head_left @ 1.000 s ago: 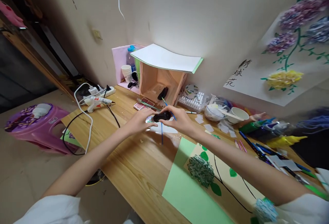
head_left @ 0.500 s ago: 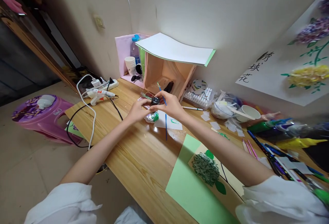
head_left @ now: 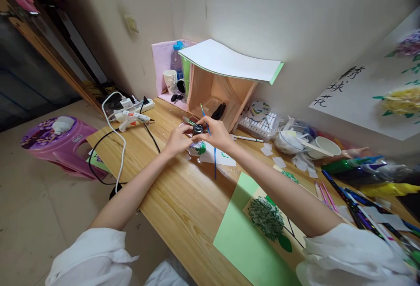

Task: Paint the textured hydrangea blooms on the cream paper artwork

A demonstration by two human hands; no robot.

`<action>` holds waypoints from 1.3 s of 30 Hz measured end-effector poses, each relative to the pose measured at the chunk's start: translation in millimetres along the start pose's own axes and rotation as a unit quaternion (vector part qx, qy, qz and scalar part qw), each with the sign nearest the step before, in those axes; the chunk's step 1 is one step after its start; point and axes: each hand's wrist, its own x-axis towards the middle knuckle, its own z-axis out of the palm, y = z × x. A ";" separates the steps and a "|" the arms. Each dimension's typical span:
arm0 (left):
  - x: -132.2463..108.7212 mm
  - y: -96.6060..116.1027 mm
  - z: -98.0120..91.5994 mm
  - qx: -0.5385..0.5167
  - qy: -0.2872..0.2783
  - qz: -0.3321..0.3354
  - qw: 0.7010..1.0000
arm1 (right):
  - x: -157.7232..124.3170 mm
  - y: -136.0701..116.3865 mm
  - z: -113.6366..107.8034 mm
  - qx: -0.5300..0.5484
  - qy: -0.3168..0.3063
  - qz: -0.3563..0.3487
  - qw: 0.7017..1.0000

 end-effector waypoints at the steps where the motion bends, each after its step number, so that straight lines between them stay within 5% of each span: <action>1: 0.0 -0.6 0.0 0.002 0.003 -0.001 1.000 | 0.4 0.7 0.3 0.000 -0.001 0.000 1.000; 39: 1.9 -14.6 5.1 -0.008 0.042 0.013 0.999 | 7.6 7.6 5.7 -0.002 -0.016 -0.020 1.000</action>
